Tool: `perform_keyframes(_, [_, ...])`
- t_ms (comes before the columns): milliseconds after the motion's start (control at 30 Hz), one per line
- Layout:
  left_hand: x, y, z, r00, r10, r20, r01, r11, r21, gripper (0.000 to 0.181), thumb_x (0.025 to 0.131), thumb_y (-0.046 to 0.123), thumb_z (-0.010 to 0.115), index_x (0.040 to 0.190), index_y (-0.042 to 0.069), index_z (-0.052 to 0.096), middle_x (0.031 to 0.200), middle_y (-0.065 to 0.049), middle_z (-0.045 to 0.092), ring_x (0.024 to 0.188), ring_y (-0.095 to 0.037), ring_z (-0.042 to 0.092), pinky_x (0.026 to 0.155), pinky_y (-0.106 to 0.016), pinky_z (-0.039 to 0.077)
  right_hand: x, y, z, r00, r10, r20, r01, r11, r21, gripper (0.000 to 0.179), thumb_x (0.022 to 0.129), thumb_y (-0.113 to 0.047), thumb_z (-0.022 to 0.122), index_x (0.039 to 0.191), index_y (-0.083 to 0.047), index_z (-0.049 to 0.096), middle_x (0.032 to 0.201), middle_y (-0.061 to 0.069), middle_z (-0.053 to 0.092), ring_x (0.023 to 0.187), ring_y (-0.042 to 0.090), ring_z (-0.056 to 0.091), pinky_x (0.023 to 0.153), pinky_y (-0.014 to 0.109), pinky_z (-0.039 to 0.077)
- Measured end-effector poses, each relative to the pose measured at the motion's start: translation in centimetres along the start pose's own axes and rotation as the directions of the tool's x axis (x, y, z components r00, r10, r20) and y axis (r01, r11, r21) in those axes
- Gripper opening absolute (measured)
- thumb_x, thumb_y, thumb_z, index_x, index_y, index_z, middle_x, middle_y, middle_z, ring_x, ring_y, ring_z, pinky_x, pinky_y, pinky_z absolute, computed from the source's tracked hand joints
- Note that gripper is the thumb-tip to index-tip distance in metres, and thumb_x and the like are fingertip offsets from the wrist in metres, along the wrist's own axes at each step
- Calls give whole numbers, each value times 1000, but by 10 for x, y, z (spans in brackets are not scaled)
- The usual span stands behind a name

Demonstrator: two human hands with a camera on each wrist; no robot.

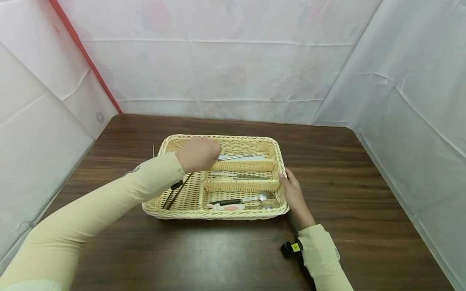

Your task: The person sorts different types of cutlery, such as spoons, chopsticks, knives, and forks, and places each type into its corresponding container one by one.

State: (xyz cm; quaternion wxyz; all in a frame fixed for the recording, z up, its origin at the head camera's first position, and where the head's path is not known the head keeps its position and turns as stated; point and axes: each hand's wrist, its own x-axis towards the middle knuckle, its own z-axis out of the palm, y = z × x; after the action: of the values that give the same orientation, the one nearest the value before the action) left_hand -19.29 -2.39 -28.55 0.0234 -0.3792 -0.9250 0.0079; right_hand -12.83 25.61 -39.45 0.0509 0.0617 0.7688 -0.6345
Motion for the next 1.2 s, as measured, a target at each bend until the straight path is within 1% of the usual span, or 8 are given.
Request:
perform_keyframes(200, [13, 14, 3, 997, 6, 82, -6, 1000, -5, 32, 86, -6, 53, 65, 15, 42, 56, 3, 28, 54, -11, 25, 48, -27, 25, -1, -1, 0, 1000, -6, 5, 6, 1000, 13, 52, 105, -27, 29, 150, -3, 20, 145, 20, 35, 129, 28, 38, 87, 15, 40])
perform_keyframes(367, [24, 23, 11, 990, 35, 140, -31, 999, -29, 27, 87, -2, 58, 69, 15, 46, 59, 4, 36, 57, -12, 31, 53, -28, 30, -1, -1, 1, 1000, -12, 10, 12, 1000, 18, 52, 105, -27, 29, 150, -3, 20, 145, 21, 35, 128, 28, 38, 87, 15, 40])
perform_keyframes(433, [28, 27, 14, 983, 43, 176, -37, 999, -38, 26, 88, 0, 58, 71, 15, 46, 61, 3, 37, 58, -12, 32, 56, -27, 30, -1, 0, 1, 1000, -12, 12, 12, 1000, 27, 51, 105, -26, 30, 149, -3, 20, 144, 21, 35, 128, 29, 38, 87, 15, 40])
perform_keyframes(633, [37, 36, 24, 970, 68, 232, -63, 998, -29, 23, 91, 2, 57, 73, 15, 49, 62, 3, 38, 59, -12, 32, 56, -27, 32, -2, 0, 3, 1000, -9, 21, 8, 999, 52, 52, 105, -27, 30, 150, -3, 19, 144, 22, 35, 128, 30, 38, 87, 16, 41])
perform_keyframes(767, [44, 39, 32, 966, 87, 242, -85, 996, -18, 16, 92, 5, 59, 78, 14, 54, 64, 4, 41, 60, -11, 35, 57, -25, 34, -2, -1, 3, 1000, -5, 22, 4, 998, 55, 53, 105, -27, 30, 151, -4, 17, 145, 22, 33, 129, 30, 37, 87, 15, 41])
perform_keyframes(867, [48, 40, 39, 964, 95, 247, -92, 995, -25, 19, 94, 6, 57, 77, 14, 52, 63, 4, 38, 60, -10, 33, 58, -25, 33, -2, 0, 3, 1000, -5, 21, 4, 998, 58, 53, 105, -28, 31, 151, -4, 18, 146, 21, 33, 129, 30, 37, 87, 16, 41])
perform_keyframes(1033, [52, 42, 44, 948, 91, 304, -83, 996, -41, 26, 94, 4, 53, 72, 16, 45, 60, 4, 32, 59, -11, 28, 66, -27, 33, -2, 1, 4, 1000, -8, 21, 7, 998, 61, 53, 105, -28, 31, 150, -3, 19, 145, 22, 34, 128, 30, 38, 87, 16, 42])
perform_keyframes(1200, [56, 41, 48, 934, 63, 351, -54, 998, -36, 18, 96, 7, 52, 80, 15, 51, 63, 4, 34, 60, -11, 29, 61, -26, 32, -2, 0, 4, 1000, -10, 11, 10, 999, 39, 53, 105, -27, 31, 150, -3, 18, 146, 21, 33, 129, 29, 37, 87, 16, 40])
